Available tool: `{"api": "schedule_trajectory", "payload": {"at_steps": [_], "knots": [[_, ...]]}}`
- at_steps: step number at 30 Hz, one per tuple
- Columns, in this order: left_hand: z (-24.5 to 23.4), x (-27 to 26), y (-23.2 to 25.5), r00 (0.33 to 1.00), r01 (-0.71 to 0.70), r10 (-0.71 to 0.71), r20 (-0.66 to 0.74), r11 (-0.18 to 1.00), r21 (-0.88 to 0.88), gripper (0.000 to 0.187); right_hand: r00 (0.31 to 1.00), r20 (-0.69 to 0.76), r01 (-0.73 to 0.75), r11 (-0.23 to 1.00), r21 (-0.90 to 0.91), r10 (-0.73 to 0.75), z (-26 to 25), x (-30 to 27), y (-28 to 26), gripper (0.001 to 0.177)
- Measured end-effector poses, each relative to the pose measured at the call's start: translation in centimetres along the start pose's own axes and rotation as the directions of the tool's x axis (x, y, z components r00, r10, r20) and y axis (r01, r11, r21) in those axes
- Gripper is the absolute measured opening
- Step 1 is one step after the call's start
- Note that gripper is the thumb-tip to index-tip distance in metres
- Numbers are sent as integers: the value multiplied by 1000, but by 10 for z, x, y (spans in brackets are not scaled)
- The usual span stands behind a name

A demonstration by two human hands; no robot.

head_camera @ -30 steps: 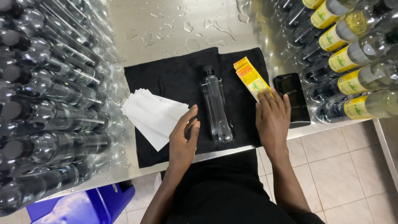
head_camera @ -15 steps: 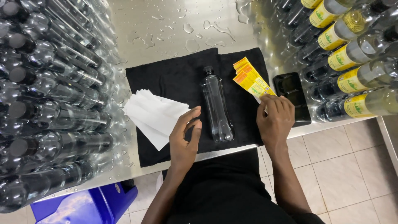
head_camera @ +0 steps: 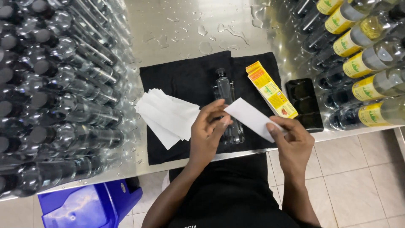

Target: Manually applying adhesive labels to plastic bottles at a production workstation.

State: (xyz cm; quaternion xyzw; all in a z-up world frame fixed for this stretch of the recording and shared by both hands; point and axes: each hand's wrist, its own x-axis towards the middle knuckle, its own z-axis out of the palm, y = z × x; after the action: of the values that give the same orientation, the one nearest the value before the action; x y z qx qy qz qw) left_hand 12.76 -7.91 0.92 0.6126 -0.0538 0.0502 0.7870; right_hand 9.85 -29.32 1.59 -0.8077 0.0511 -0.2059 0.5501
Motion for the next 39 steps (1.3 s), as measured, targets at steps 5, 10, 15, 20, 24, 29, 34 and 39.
{"api": "schedule_trajectory", "payload": {"at_steps": [5, 10, 15, 20, 24, 29, 34, 39], "knots": [[6, 0, -8, 997, 40, -45, -58, 996, -74, 31, 998, 29, -53, 997, -60, 55, 1, -10, -11, 19], [23, -6, -8, 998, 29, -34, -54, 995, -92, 28, 779, 51, 587, 697, -412, -625, 14, -6, 8, 19], [27, -13, 4, 999, 32, -32, 4, 998, -57, 27, 756, 98, 629, 679, -377, -647, 27, -1, -10, 30], [21, -17, -1, 999, 5, 2, 48, 991, -137, 25, 832, 125, 554, 814, -174, -540, 28, -5, -23, 23], [31, -21, -6, 997, 42, -31, 64, 986, -163, 24, 940, 114, 322, 946, 26, -323, 22, -12, -33, 19], [35, -27, -11, 993, 114, -106, 46, 968, -225, 23, 997, 8, -73, 906, 418, 76, 8, -18, 26, 14], [15, -18, -4, 986, 136, -156, -63, 959, -247, 27, 999, -15, -39, 931, 363, 48, -14, -23, 30, 14], [-3, 1, 25, 933, 116, -194, -303, 959, -257, 29, 823, 425, -438, 898, 52, 377, -69, -39, 20, 51]]}}
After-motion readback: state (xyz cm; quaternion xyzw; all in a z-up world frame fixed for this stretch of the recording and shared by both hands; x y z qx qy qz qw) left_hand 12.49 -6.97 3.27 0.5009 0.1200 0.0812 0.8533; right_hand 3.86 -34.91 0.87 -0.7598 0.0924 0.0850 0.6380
